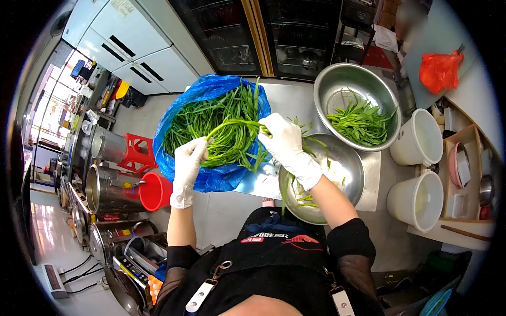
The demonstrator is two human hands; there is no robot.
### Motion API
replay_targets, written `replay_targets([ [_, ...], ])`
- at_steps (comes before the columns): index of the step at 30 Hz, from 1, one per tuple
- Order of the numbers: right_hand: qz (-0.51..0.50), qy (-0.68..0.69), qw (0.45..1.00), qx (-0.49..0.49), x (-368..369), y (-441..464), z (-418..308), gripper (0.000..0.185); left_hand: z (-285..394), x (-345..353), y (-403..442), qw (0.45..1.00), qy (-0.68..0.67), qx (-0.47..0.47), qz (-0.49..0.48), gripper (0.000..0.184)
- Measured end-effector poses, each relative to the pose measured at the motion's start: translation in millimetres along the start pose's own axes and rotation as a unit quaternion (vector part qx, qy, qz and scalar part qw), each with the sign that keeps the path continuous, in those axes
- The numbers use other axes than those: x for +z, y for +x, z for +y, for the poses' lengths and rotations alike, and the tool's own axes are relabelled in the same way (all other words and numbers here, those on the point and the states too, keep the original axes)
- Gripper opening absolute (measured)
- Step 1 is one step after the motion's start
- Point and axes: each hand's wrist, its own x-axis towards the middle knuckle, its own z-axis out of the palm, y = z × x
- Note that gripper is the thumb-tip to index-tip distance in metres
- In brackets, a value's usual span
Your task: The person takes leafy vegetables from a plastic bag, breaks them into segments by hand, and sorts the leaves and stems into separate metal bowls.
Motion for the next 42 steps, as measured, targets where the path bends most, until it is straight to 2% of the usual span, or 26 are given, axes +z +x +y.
replay_targets([
  [2, 0.032, 0.046, 0.997, 0.052, -1, -2, 7, 0.017, -4, 4, 0, 0.999, -0.021, -0.026, -0.027, 0.024],
  [7, 0.048, 0.159, 0.98, 0.105, 7, -2, 43, 0.01, -8, 13, -2, 0.995, 0.011, -0.046, -0.083, 0.022],
  [9, 0.026, 0.234, 0.958, 0.164, 14, 0, 54, 0.011, -8, 18, -2, 0.993, 0.026, -0.05, -0.101, 0.022],
  [10, 0.041, 0.283, 0.945, 0.159, 18, 2, 58, 0.012, -10, 22, 0, 0.994, 0.017, -0.054, -0.093, 0.021],
  [13, 0.039, 0.3, 0.919, 0.254, 4, 8, 66, 0.013, -5, 21, -1, 0.994, 0.04, -0.041, -0.09, 0.021],
  [14, 0.042, 0.375, 0.878, 0.295, -18, 9, 65, 0.014, -6, 14, -1, 0.995, 0.032, -0.047, -0.082, 0.021],
  [15, 0.073, 0.346, 0.894, 0.275, -20, 10, 95, 0.014, -12, 10, 0, 0.995, 0.026, -0.061, -0.071, 0.021],
  [17, 0.104, 0.293, 0.921, 0.235, -39, 19, 75, 0.014, -13, 9, 0, 0.994, 0.01, -0.066, -0.084, 0.021],
  [18, 0.11, 0.278, 0.94, 0.163, -41, 24, 58, 0.014, -12, 12, -1, 0.993, 0.001, -0.069, -0.096, 0.021],
  [19, 0.066, 0.203, 0.969, 0.124, -45, 25, 34, 0.013, -7, 18, 0, 0.992, -0.006, -0.07, -0.109, 0.022],
  [20, 0.049, 0.165, 0.985, 0.032, -38, 23, 18, 0.011, -3, 25, 1, 0.99, -0.012, -0.069, -0.124, 0.022],
  [21, -0.011, 0.1, 0.994, -0.043, -40, 20, -4, 0.01, -2, 30, 2, 0.987, -0.024, -0.075, -0.137, 0.023],
  [23, -0.049, -0.041, 0.98, -0.189, -17, 9, -14, 0.015, 0, 38, 4, 0.982, -0.047, -0.085, -0.162, 0.024],
  [25, -0.137, -0.098, 0.961, -0.22, -5, -2, -17, 0.017, 1, 43, 4, 0.978, -0.052, -0.09, -0.183, 0.027],
  [28, -0.136, -0.113, 0.959, -0.224, -3, -10, -14, 0.017, -6, 49, 4, 0.973, -0.058, -0.093, -0.202, 0.031],
  [30, -0.114, -0.082, 0.965, -0.221, -7, -12, -13, 0.018, -2, 51, 0, 0.966, -0.122, -0.093, -0.21, 0.026],
  [33, -0.06, 0.014, 0.982, -0.178, -21, -13, -17, 0.018, -15, 55, 0, 0.944, -0.218, -0.072, -0.236, 0.025],
  [36, -0.08, 0.192, 0.978, -0.019, -27, -25, -9, 0.011, -28, 79, -3, 0.91, -0.324, -0.051, -0.255, 0.037],
  [37, -0.084, 0.248, 0.965, 0.025, -30, -28, -3, 0.01, -32, 89, -4, 0.917, -0.312, -0.052, -0.242, 0.038],
  [39, -0.036, 0.205, 0.974, 0.087, -55, -30, 15, 0.009, -34, 102, -12, 0.862, -0.415, -0.072, -0.281, 0.037],
  [41, 0.03, 0.189, 0.97, 0.151, -89, -34, 37, 0.009, -35, 113, -19, 0.928, -0.241, -0.027, -0.283, 0.036],
  [42, 0.05, 0.165, 0.973, 0.156, -110, -35, 44, 0.01, -36, 120, -23, 0.929, -0.218, -0.044, -0.296, 0.035],
])
